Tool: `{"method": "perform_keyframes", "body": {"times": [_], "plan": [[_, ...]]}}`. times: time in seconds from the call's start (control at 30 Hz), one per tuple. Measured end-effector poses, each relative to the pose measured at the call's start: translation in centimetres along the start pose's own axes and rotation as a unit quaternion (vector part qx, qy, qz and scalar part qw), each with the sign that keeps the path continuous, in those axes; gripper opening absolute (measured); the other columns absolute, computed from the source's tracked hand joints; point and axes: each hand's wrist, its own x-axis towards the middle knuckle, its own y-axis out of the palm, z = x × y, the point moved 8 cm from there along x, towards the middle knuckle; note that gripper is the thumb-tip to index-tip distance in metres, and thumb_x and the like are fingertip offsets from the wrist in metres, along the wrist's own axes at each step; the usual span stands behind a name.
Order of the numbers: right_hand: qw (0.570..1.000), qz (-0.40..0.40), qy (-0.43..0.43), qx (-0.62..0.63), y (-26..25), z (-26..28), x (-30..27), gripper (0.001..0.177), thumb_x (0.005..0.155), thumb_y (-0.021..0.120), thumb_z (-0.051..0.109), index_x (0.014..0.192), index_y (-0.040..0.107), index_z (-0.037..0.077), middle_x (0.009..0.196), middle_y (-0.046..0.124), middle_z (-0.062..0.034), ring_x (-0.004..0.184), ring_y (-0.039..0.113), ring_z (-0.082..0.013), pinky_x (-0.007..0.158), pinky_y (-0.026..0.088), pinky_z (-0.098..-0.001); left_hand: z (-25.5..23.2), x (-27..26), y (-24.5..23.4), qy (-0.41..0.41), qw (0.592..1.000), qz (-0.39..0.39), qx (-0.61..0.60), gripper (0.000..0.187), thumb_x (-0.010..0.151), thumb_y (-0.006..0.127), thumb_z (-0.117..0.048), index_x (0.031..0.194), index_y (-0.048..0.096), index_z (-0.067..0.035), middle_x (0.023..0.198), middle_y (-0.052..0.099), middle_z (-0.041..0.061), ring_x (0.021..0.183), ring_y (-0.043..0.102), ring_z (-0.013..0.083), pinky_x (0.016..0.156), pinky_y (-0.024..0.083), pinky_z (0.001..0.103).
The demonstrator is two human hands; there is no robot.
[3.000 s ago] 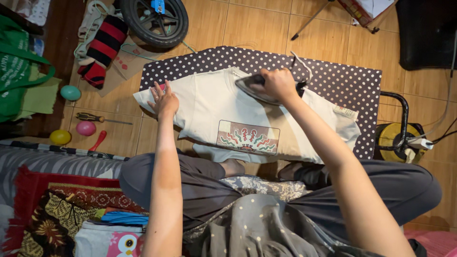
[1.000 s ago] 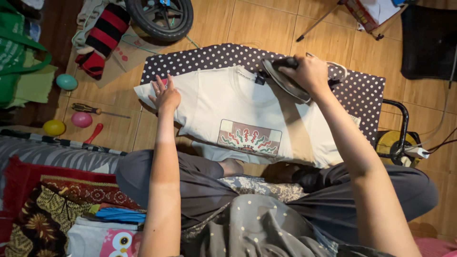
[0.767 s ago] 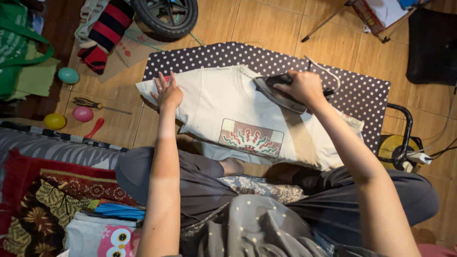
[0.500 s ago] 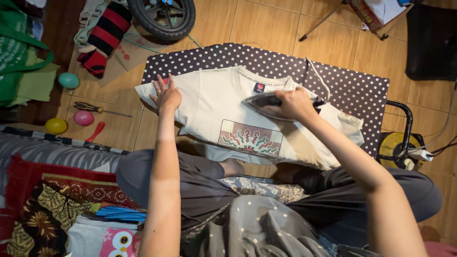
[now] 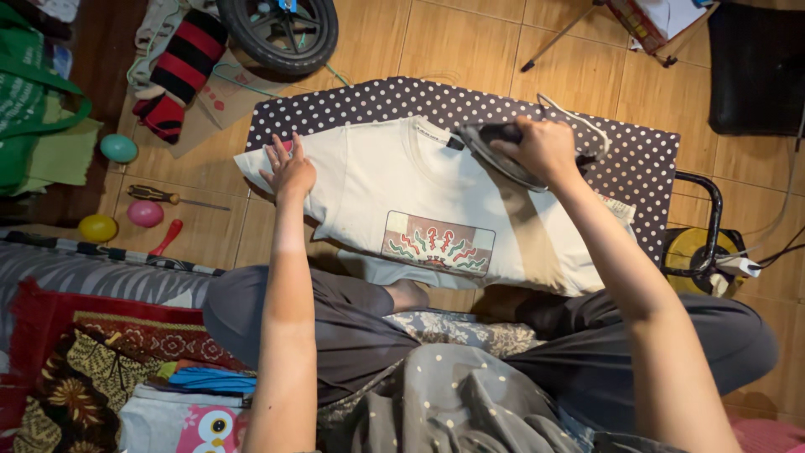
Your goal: The person irons a t-shirt on a small ironing board by hand, smoothing the fabric and moving the iron across various sections of the garment.
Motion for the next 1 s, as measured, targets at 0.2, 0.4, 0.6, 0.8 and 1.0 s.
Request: {"method": "perform_keyframes", "body": {"times": [0.2,0.4,0.6,0.8,1.0], "plan": [[0.996,0.045,-0.072,-0.001,1.9,2.3,0.3,0.060,0.083,0.076,0.068,0.078,0.069,0.009,0.058,0.064,-0.0133,0.053,0.066,-0.0322,0.064,0.055,-0.0442,0.2,-0.1,0.3,0.009,1.000,-0.006,-0.003,0.066,0.104,0.040,-0.032,0.164,0.015,-0.033,0.174,-0.005,0.007,0.159,-0.004,0.0325,0.121,0.007,0.069],[0.997,0.059,-0.047,0.005,2.2,2.9,0.6,0.058,0.084,0.074,0.067,0.078,0.070,0.010,0.058,0.064,-0.0140,0.053,0.066,-0.0320,0.058,0.055,-0.0438,0.2,0.3,0.4,0.002,1.000,-0.002,-0.007,0.066,0.103,0.040,-0.031,0.165,0.015,-0.034,0.174,-0.005,0.007,0.160,-0.003,0.0331,0.122,0.008,0.069],[0.995,0.072,-0.060,0.015,2.5,3.6,1.5,0.060,0.084,0.075,0.067,0.080,0.070,0.008,0.060,0.065,-0.0151,0.053,0.066,-0.0327,0.054,0.054,-0.0445,0.4,0.3,0.7,0.008,1.000,-0.005,-0.007,0.067,0.103,0.040,-0.029,0.165,0.015,-0.033,0.174,-0.005,0.008,0.159,-0.003,0.0338,0.121,0.008,0.070],[0.996,0.077,-0.036,0.027,2.0,5.4,1.9,0.055,0.080,0.077,0.064,0.086,0.073,0.009,0.060,0.066,-0.0171,0.053,0.067,-0.0349,0.053,0.055,-0.0460,0.2,0.4,0.4,-0.003,1.000,-0.002,-0.011,0.066,0.103,0.039,-0.031,0.165,0.015,-0.035,0.173,-0.005,0.007,0.159,-0.003,0.0326,0.122,0.008,0.068],[0.998,0.047,-0.026,0.040,2.1,5.8,2.8,0.055,0.084,0.077,0.063,0.087,0.074,0.008,0.063,0.068,-0.0167,0.057,0.069,-0.0347,0.057,0.055,-0.0455,0.4,0.5,0.5,0.006,1.000,-0.001,-0.009,0.066,0.104,0.038,-0.030,0.165,0.016,-0.034,0.174,-0.005,0.007,0.160,-0.003,0.0325,0.122,0.008,0.069]]}}
